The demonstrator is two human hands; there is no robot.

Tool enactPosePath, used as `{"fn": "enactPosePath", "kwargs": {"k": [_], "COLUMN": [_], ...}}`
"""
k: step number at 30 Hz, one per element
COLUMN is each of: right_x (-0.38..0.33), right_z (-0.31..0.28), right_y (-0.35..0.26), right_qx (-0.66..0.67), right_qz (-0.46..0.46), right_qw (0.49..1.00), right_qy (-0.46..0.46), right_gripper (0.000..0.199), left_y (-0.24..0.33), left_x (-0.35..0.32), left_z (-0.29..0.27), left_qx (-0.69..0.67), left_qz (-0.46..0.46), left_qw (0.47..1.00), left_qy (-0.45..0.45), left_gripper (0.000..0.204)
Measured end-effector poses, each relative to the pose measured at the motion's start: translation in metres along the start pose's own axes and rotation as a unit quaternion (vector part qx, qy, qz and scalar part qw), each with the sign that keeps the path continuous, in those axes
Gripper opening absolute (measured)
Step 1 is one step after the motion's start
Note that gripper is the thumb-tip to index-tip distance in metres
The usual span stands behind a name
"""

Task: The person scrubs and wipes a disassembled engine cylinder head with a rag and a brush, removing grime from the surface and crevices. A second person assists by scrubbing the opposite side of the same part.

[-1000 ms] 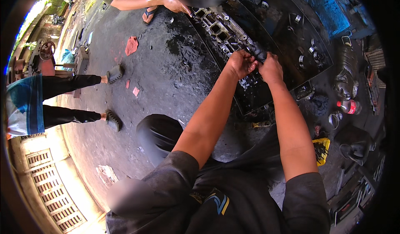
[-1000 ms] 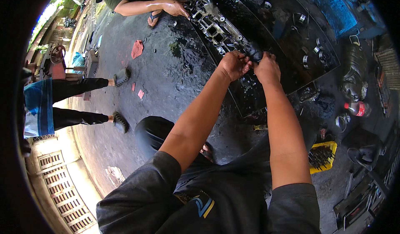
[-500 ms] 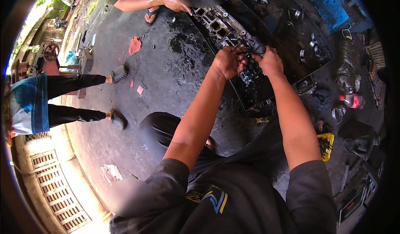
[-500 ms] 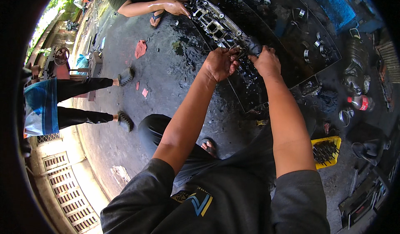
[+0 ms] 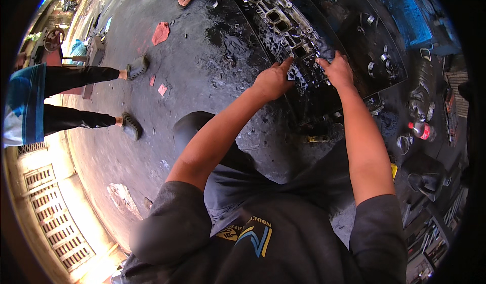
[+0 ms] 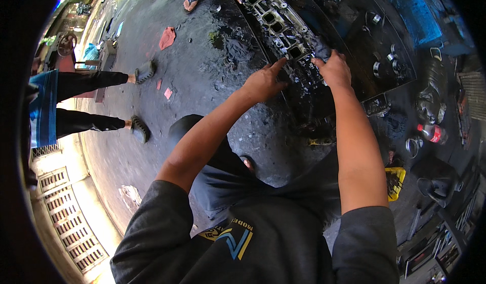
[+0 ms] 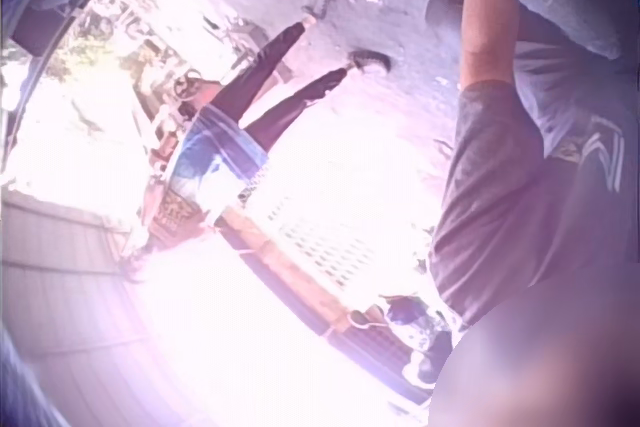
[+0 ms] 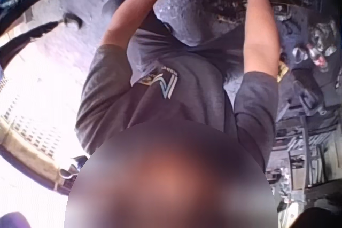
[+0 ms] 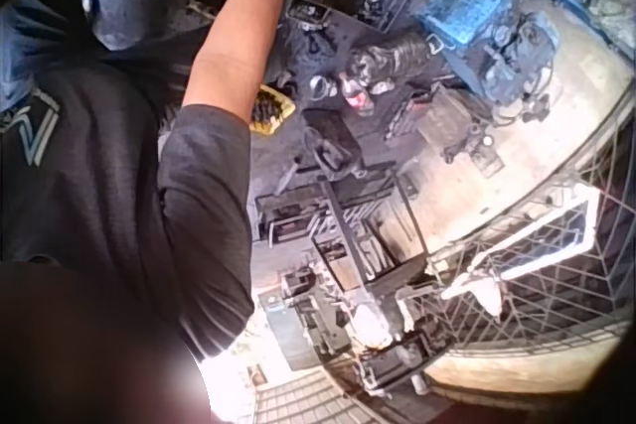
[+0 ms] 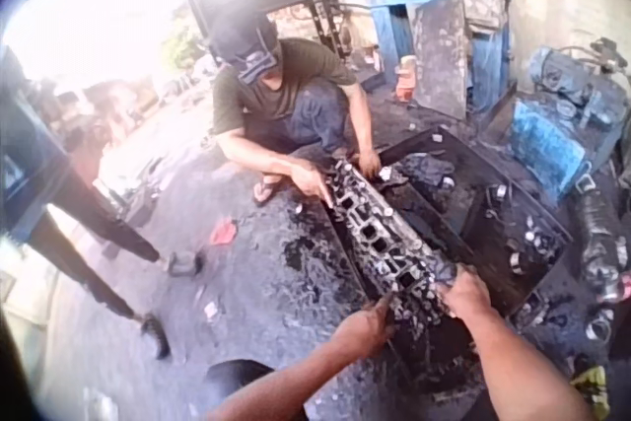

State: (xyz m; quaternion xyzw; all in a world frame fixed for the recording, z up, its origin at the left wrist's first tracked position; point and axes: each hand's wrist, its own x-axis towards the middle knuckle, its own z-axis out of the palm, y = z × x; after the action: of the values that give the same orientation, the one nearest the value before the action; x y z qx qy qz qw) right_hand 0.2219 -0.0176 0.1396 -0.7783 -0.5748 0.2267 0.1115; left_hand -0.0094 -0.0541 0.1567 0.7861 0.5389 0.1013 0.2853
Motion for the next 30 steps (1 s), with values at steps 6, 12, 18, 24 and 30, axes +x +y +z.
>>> {"fn": "enactPosePath", "kwargs": {"k": [6, 12, 18, 24, 30], "right_x": [0.001, 0.002, 0.002, 0.002, 0.002], "right_z": [-0.001, 0.000, 0.001, 0.001, 0.003], "right_y": [0.000, 0.000, 0.000, -0.001, 0.003], "right_qx": [-0.007, -0.002, -0.019, -0.021, 0.001], "right_qz": [-0.003, 0.004, 0.019, 0.010, -0.005], "right_qw": [1.000, 1.000, 1.000, 1.000, 1.000], "right_qy": [0.000, 0.002, -0.014, 0.002, 0.019], "right_gripper": [0.070, 0.071, 0.074, 0.075, 0.072], "left_y": [-0.021, -0.008, 0.010, 0.008, -0.012], "left_x": [0.063, 0.123, 0.141, 0.118, 0.095], "left_z": [-0.019, -0.002, 0.003, 0.010, -0.001], "left_qx": [0.150, 0.327, 0.323, 0.286, 0.186], "left_qz": [0.096, 0.092, 0.014, -0.010, 0.099], "left_qw": [0.975, 0.908, 0.885, 0.928, 0.968], "left_qy": [-0.135, -0.247, -0.335, -0.239, -0.140], "left_gripper": [0.067, 0.057, 0.027, 0.026, 0.035]}}
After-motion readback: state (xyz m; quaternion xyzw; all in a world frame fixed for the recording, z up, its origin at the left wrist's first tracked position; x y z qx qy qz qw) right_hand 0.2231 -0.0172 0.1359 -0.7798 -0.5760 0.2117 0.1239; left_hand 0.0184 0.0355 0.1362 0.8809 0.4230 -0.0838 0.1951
